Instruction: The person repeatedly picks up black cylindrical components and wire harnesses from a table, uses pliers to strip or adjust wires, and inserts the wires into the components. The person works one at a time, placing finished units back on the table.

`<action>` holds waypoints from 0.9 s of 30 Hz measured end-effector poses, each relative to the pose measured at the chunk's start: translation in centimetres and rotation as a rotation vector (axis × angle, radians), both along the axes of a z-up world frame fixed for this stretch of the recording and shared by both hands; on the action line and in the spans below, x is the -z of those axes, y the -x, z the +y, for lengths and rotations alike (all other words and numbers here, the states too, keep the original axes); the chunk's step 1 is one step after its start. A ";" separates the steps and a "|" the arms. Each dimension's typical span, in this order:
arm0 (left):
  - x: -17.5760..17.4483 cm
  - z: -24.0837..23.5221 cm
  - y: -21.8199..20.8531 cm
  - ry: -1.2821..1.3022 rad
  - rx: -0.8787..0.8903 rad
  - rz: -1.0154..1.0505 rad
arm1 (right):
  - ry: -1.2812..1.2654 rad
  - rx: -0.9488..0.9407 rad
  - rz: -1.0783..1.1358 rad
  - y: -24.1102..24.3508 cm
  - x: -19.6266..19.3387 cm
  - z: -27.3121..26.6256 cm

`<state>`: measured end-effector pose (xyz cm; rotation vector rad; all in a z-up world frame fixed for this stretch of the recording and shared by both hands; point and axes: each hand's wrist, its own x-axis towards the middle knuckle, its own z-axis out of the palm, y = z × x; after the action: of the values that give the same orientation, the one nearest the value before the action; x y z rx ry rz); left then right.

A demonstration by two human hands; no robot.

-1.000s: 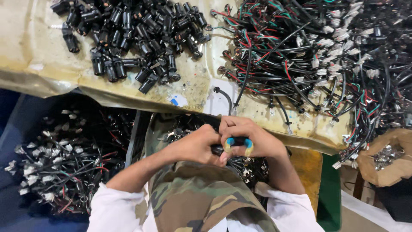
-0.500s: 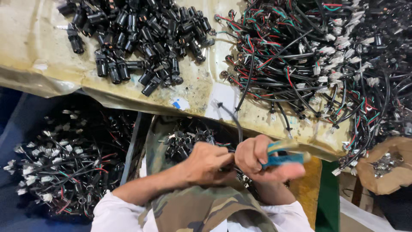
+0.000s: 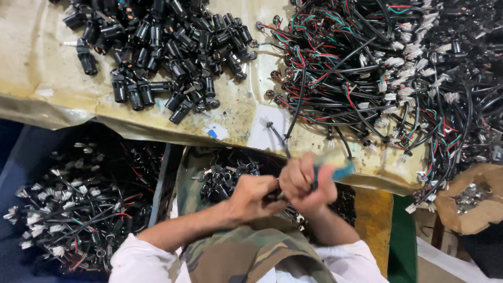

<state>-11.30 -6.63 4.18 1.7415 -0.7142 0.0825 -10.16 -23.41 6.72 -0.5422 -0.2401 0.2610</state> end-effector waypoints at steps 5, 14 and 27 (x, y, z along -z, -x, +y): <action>-4.9 7.0 -4.3 0.063 0.607 0.133 | 0.786 0.324 -0.152 -13.2 -0.8 -3.6; 3.4 5.8 -3.0 -0.736 0.665 -0.068 | 2.271 0.662 -0.450 -27.9 4.3 -5.6; 4.9 7.9 -27.3 -1.008 -0.224 -0.598 | 1.624 0.304 -0.774 -13.0 -3.0 -5.2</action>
<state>15.98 1.31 -0.77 2.8155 -1.0938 0.4781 2.81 -28.61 9.71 -2.2807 -0.6793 -0.1356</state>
